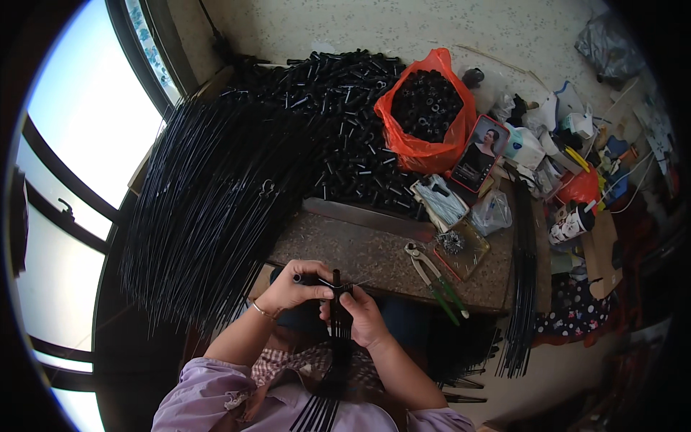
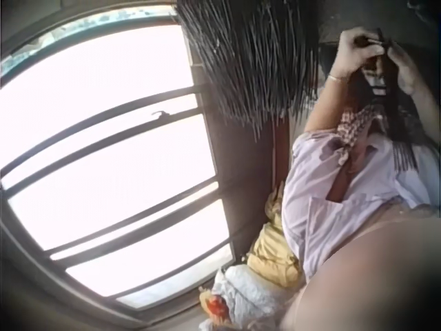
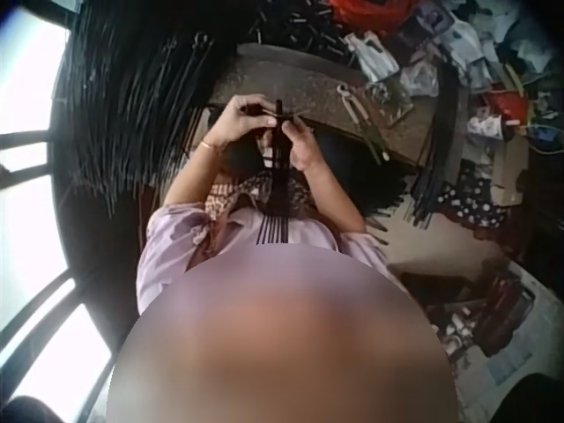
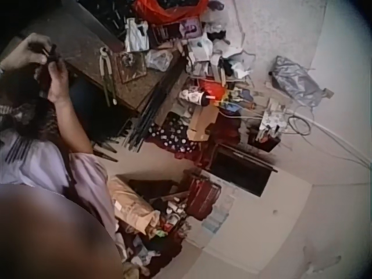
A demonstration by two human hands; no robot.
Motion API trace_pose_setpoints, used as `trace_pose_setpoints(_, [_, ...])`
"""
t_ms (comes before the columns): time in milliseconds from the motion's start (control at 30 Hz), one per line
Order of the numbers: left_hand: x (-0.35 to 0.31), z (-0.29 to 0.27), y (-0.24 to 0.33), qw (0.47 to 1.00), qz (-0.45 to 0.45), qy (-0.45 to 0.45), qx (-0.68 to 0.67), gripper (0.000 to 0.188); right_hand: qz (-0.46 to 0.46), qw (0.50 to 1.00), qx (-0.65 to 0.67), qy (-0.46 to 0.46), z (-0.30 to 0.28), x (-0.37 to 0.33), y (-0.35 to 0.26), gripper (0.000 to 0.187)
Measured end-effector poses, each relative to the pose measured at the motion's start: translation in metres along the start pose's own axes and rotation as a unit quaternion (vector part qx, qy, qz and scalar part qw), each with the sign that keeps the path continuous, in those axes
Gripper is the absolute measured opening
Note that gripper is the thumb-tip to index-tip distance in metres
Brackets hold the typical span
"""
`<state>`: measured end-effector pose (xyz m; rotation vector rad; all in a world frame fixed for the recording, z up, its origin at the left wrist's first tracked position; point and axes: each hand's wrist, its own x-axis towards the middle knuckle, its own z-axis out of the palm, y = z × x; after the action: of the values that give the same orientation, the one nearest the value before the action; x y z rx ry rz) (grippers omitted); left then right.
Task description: Bundling and securing groups of black plastic rods at a workstation.
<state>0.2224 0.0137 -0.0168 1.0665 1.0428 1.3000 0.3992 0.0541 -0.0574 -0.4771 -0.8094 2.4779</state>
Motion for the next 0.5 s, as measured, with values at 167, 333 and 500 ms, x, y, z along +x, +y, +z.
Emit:
trace_pose_setpoints(167, [0.009,-0.016,-0.013,0.994,0.047,-0.1,-0.019,0.017,0.099,0.987,0.077,-0.101,-0.007,0.007,-0.001,0.034])
trace_pose_setpoints(333, [0.01,-0.017,0.004,0.981,0.069,-0.179,0.038,0.022,0.037,0.996,0.065,-0.047,0.003,-0.003,-0.001,0.028])
trace_pose_setpoints(500, [0.03,0.01,0.035,0.996,0.084,-0.02,0.001,0.056,-0.085,0.996,-0.011,0.032,0.011,-0.003,0.007,0.017])
